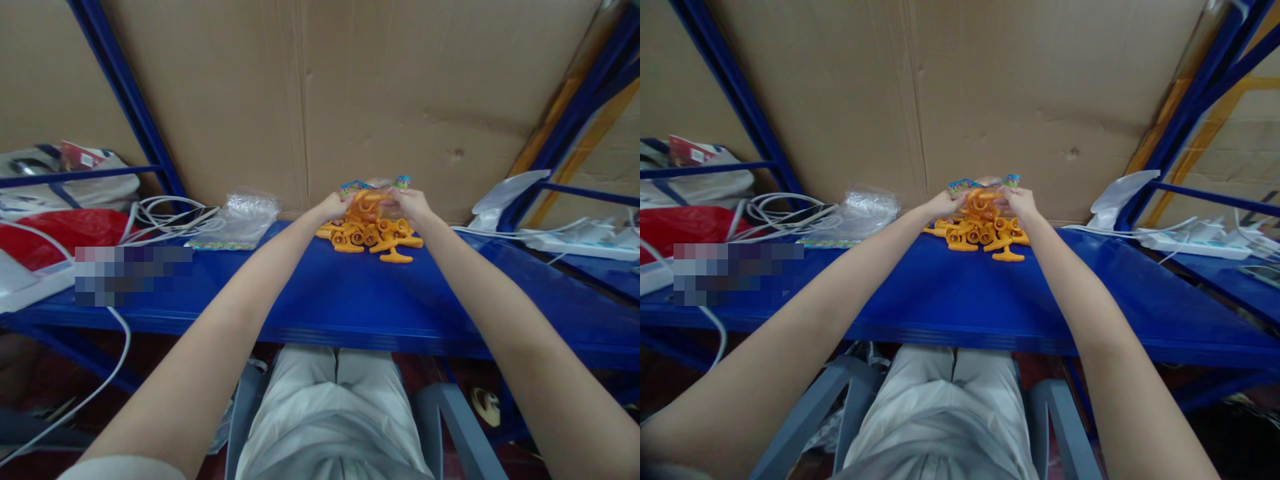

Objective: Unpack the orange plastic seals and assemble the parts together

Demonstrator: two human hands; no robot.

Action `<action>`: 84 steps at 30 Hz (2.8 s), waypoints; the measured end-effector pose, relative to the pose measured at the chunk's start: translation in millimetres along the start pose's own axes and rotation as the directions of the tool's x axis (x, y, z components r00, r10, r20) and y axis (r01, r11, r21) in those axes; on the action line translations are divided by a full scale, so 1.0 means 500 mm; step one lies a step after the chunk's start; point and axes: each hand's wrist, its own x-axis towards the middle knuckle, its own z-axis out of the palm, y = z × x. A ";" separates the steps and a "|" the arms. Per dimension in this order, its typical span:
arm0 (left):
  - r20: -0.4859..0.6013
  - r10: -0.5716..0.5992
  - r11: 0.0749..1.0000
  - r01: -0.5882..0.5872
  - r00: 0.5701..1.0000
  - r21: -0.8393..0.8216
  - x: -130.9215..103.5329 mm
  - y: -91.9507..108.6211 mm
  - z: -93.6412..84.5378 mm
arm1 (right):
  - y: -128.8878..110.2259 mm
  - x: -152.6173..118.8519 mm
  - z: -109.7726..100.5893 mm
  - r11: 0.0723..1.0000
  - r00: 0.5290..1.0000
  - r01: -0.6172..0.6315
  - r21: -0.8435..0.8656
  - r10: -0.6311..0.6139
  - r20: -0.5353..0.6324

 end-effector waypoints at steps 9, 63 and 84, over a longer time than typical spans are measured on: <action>-0.122 0.057 0.992 -0.070 0.991 -0.104 -0.003 0.059 -0.018 | -0.083 -0.003 -0.019 0.996 0.996 0.084 -0.032 -0.084 -0.024; -0.169 0.127 0.874 -0.190 0.977 -0.447 -0.047 0.047 -0.151 | -0.227 -0.143 0.020 0.769 0.769 0.630 0.112 -0.637 0.047; -0.203 0.317 0.937 -0.339 0.927 -0.088 -0.085 0.035 -0.074 | 0.002 -0.076 -0.029 0.950 0.995 -0.064 0.305 0.039 0.088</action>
